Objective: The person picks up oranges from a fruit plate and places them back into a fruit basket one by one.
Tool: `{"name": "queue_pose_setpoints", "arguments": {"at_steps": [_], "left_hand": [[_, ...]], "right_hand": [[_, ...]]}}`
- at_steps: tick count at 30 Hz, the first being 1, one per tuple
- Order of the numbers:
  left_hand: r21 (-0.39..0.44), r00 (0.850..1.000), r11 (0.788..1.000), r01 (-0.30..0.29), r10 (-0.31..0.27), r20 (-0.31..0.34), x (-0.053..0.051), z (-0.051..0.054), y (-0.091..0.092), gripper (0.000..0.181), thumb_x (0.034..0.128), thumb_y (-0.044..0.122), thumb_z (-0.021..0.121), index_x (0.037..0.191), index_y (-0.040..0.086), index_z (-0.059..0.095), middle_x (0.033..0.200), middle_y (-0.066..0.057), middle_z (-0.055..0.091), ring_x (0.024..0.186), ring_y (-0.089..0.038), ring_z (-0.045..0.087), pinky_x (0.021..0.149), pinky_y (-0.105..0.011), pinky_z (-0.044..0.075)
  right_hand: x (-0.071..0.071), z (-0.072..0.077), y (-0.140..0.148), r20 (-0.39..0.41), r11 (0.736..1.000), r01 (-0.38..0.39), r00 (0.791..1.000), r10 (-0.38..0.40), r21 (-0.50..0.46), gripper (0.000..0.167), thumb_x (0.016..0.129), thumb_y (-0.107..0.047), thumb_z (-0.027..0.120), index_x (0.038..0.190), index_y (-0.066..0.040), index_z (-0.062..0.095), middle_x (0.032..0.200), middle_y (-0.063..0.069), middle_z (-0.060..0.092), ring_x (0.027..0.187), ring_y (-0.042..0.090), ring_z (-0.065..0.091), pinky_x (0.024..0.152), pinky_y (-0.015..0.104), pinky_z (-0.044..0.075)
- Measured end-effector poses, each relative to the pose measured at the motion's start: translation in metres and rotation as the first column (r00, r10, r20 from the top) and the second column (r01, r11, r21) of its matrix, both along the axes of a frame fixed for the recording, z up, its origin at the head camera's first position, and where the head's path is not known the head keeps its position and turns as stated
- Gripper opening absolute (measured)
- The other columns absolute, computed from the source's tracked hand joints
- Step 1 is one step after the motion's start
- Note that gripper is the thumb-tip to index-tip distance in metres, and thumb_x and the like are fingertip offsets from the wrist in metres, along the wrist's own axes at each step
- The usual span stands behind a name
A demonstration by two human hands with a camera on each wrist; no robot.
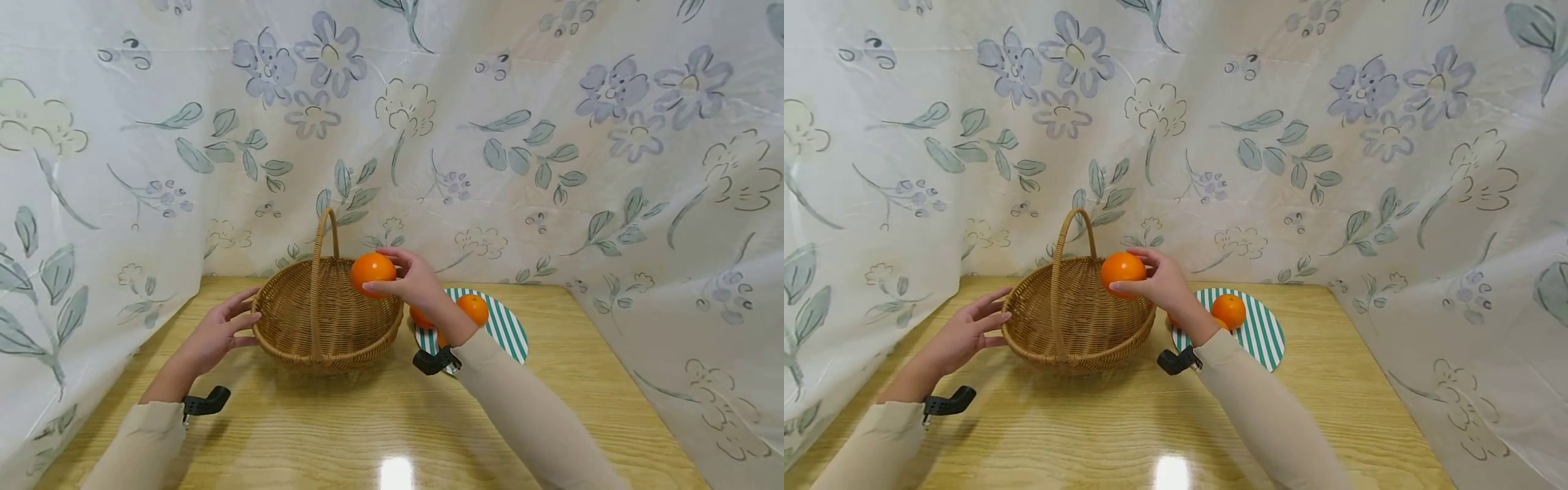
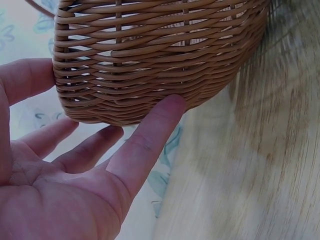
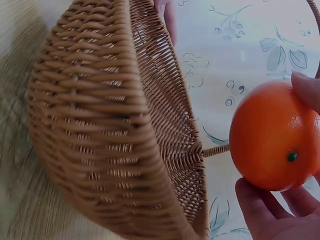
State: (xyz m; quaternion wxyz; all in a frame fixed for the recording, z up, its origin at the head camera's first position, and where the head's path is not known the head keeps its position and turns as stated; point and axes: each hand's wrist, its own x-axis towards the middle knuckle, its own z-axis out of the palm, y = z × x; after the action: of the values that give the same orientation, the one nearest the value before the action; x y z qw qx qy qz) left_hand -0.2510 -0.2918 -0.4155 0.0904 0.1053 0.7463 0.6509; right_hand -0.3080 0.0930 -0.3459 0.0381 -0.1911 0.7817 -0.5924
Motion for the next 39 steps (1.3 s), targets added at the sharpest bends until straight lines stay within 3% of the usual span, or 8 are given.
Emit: {"name": "queue_pose_setpoints", "arguments": {"at_steps": [9,13,22,31,39], "left_hand": [[-0.026,1.0,1.0,-0.005,0.005,0.005,-0.005,-0.002,-0.003,0.072,0.1084,0.026,0.054,0.166,0.013,0.013,0.163,-0.029,0.022,0.126,-0.02,0.057,0.091,-0.039,0.062],[-0.019,1.0,1.0,-0.004,0.004,0.008,-0.002,-0.002,-0.002,0.072,0.1083,0.026,0.054,0.166,0.013,0.013,0.163,-0.03,0.021,0.125,-0.018,0.058,0.091,-0.038,0.062],[-0.033,1.0,0.999,-0.007,0.007,0.0,0.003,-0.003,0.0,0.072,0.1085,0.027,0.053,0.166,0.013,0.012,0.163,-0.03,0.021,0.126,-0.019,0.057,0.091,-0.038,0.062],[-0.045,1.0,0.999,-0.019,0.019,0.007,0.002,-0.001,-0.001,0.073,0.1083,0.027,0.054,0.166,0.013,0.012,0.163,-0.03,0.021,0.133,-0.033,0.051,0.091,-0.038,0.062],[-0.047,1.0,0.999,-0.007,0.008,0.009,-0.001,0.002,-0.001,0.073,0.1082,0.027,0.054,0.166,0.013,0.011,0.164,-0.031,0.019,0.137,-0.04,0.046,0.091,-0.037,0.062]], "right_hand": [[-0.009,0.001,-0.022,0.026,1.0,-0.016,1.0,0.016,0.013,0.071,0.079,-0.032,0.091,0.142,-0.029,0.059,0.134,0.0,0.064,0.116,0.023,0.066,0.093,0.039,0.06],[-0.013,-0.001,-0.03,0.054,0.999,-0.03,0.998,0.032,-0.027,0.072,0.08,-0.026,0.09,0.145,-0.022,0.058,0.135,0.004,0.063,0.12,0.026,0.063,0.094,0.04,0.06],[-0.017,0.002,-0.044,0.091,0.999,-0.027,0.995,0.03,-0.032,0.066,0.08,-0.026,0.09,0.14,-0.022,0.061,0.135,0.007,0.064,0.119,0.027,0.061,0.095,0.039,0.058],[-0.028,0.001,-0.062,0.118,0.999,-0.03,0.992,0.032,-0.018,0.068,0.08,-0.025,0.09,0.141,-0.016,0.06,0.137,0.009,0.064,0.118,0.028,0.061,0.096,0.038,0.056],[-0.039,0.001,-0.074,0.199,1.0,-0.015,0.98,0.017,-0.01,0.068,0.08,-0.026,0.09,0.141,-0.014,0.06,0.133,0.011,0.064,0.113,0.027,0.062,0.097,0.042,0.057]]}}
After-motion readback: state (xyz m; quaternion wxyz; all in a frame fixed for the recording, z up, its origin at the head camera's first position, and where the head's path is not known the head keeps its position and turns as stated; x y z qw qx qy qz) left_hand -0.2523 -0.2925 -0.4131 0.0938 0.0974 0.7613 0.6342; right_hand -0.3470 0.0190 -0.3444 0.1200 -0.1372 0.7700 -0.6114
